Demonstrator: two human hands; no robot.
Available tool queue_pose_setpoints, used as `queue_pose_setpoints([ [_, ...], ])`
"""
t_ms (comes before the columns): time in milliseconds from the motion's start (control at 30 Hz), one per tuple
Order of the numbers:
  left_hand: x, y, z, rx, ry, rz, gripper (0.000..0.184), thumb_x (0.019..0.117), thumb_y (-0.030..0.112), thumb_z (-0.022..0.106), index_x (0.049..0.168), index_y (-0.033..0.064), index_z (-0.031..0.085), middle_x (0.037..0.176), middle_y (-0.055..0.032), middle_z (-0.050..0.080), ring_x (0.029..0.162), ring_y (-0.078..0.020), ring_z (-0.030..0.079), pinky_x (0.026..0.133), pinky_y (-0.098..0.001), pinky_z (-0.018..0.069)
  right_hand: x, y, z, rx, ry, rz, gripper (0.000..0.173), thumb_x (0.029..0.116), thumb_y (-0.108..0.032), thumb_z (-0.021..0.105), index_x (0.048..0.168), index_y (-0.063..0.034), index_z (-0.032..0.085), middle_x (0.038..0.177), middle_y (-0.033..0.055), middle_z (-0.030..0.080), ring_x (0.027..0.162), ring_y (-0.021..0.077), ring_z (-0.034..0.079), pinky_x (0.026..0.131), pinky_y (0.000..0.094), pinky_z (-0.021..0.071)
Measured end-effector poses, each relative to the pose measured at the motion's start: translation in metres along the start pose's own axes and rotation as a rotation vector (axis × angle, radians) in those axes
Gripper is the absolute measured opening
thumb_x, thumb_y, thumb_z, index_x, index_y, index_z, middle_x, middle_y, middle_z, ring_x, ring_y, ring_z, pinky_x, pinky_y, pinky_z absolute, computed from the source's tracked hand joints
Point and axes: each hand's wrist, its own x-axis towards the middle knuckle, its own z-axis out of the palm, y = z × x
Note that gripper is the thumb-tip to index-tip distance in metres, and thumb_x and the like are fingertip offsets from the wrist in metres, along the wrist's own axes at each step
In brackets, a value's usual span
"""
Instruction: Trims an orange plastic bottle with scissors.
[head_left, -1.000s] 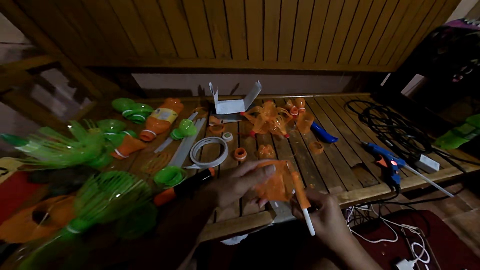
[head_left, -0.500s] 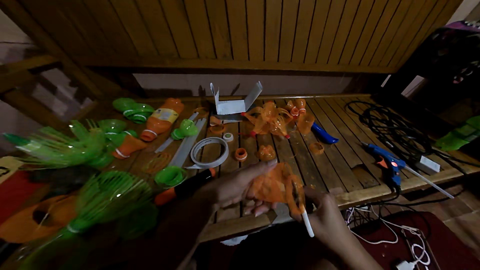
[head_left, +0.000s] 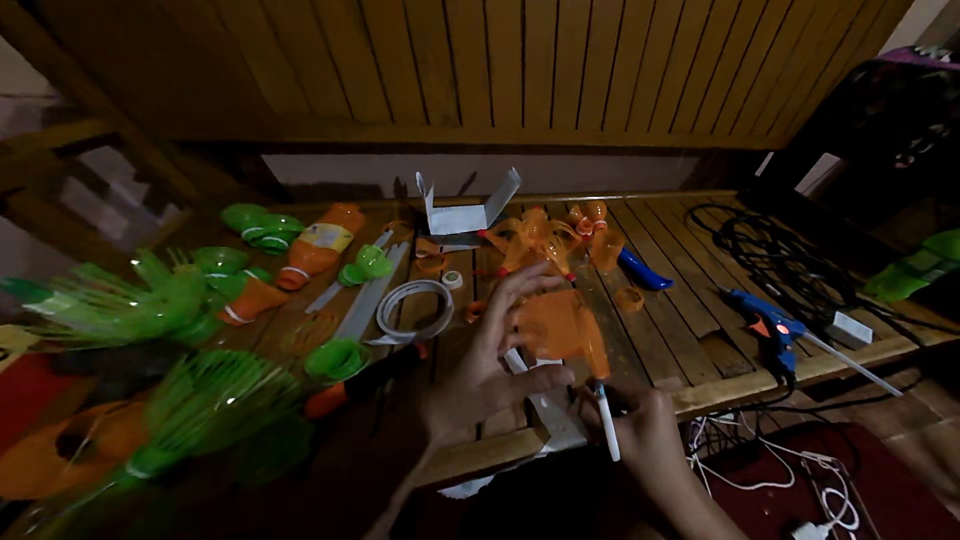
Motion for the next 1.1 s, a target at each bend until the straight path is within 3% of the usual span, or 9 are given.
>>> queue_pose_setpoints([
  [67, -0.001, -0.005, 0.004, 0.099, 0.082, 0.135, 0.062, 0.0941, 0.038, 0.073, 0.147, 0.0195, 0.045, 0.141, 0.0074, 0.056, 0.124, -0.0036, 0.057, 0.1, -0.0247, 0.0544, 0.001, 0.0, 0.001, 0.019, 0.004, 0.002, 0.018, 0.0866, -0.016, 0.07, 0.093, 0.0007, 0.074, 0.066, -0.0004, 0.066, 0.055, -0.005, 0.057, 0.053, 0.0128, 0.0483],
  [133, -0.002, -0.004, 0.003, 0.105, 0.088, 0.152, 0.052, 0.0972, 0.03, 0.069, 0.143, 0.0147, 0.049, 0.134, 0.0084, 0.06, 0.115, 0.0015, 0.061, 0.097, -0.0208, 0.0551, 0.001, -0.001, 0.0, 0.059, -0.041, 0.049, 0.018, 0.0875, -0.017, 0.07, 0.094, -0.0003, 0.073, 0.068, -0.0021, 0.065, 0.057, -0.0055, 0.057, 0.055, 0.0127, 0.0483],
  [267, -0.004, 0.0, 0.0, 0.082, -0.034, 0.087, 0.057, 0.0979, 0.032, 0.068, 0.141, -0.0013, 0.051, 0.125, -0.0013, 0.067, 0.104, 0.0038, 0.064, 0.088, -0.0161, 0.0558, 0.002, -0.001, -0.003, 0.157, -0.106, 0.136, 0.019, 0.0881, -0.023, 0.072, 0.097, -0.0061, 0.072, 0.072, -0.0086, 0.065, 0.061, -0.0079, 0.058, 0.058, 0.0114, 0.0501],
  [433, -0.004, 0.005, -0.001, 0.07, -0.063, 0.055, 0.059, 0.0984, 0.034, 0.066, 0.14, -0.0051, 0.052, 0.128, -0.0032, 0.065, 0.105, 0.0045, 0.063, 0.088, -0.0145, 0.0551, 0.001, 0.003, -0.006, 0.084, -0.091, 0.064, 0.018, 0.0875, -0.021, 0.072, 0.095, -0.0041, 0.073, 0.073, -0.0059, 0.067, 0.063, -0.0086, 0.058, 0.061, 0.0102, 0.0498],
  [533, -0.003, 0.011, 0.002, 0.083, -0.027, 0.044, 0.063, 0.0978, 0.031, 0.066, 0.137, -0.015, 0.049, 0.123, -0.0093, 0.066, 0.099, 0.0034, 0.064, 0.085, -0.0146, 0.0546, -0.001, 0.008, -0.006, 0.043, -0.067, 0.008, 0.018, 0.0849, -0.018, 0.072, 0.094, -0.002, 0.073, 0.071, -0.0034, 0.067, 0.062, -0.0082, 0.058, 0.06, 0.0102, 0.0492],
  [633, -0.003, 0.008, -0.003, -0.014, -0.079, 0.022, 0.061, 0.1009, 0.037, 0.062, 0.147, -0.001, 0.047, 0.125, 0.0041, 0.066, 0.101, 0.0059, 0.064, 0.086, -0.0145, 0.0563, -0.002, 0.012, -0.005, 0.02, -0.033, -0.054, 0.016, 0.0847, -0.014, 0.071, 0.092, 0.0002, 0.074, 0.069, -0.0005, 0.067, 0.061, -0.0077, 0.058, 0.059, 0.0097, 0.0488],
  [700, -0.003, 0.008, -0.004, -0.044, -0.086, -0.003, 0.061, 0.102, 0.038, 0.059, 0.149, 0.0023, 0.045, 0.12, 0.0066, 0.067, 0.1, 0.0043, 0.065, 0.086, -0.0162, 0.0572, -0.002, 0.014, -0.004, 0.015, -0.023, -0.075, 0.016, 0.0863, -0.014, 0.071, 0.091, 0.0002, 0.074, 0.068, -0.0007, 0.067, 0.059, -0.0077, 0.057, 0.057, 0.0096, 0.048],
  [933, -0.004, 0.011, -0.008, -0.019, -0.228, -0.108, 0.072, 0.1032, 0.05, 0.052, 0.152, -0.0016, 0.04, 0.139, -0.0037, 0.059, 0.111, 0.0054, 0.06, 0.092, -0.0153, 0.0528, -0.001, 0.002, -0.01, 0.039, -0.129, 0.046, 0.023, 0.0874, -0.025, 0.073, 0.096, -0.004, 0.071, 0.076, -0.0042, 0.068, 0.066, -0.0079, 0.059, 0.062, 0.0107, 0.0501],
  [1100, -0.005, 0.011, -0.005, -0.058, -0.228, -0.068, 0.072, 0.1037, 0.047, 0.052, 0.151, -0.0055, 0.039, 0.138, -0.0034, 0.06, 0.109, 0.0061, 0.061, 0.09, -0.0139, 0.0534, -0.003, 0.002, -0.006, 0.015, -0.08, -0.011, 0.021, 0.0887, -0.023, 0.071, 0.094, -0.0024, 0.072, 0.075, -0.0021, 0.069, 0.066, -0.0081, 0.061, 0.063, 0.0104, 0.0508],
])
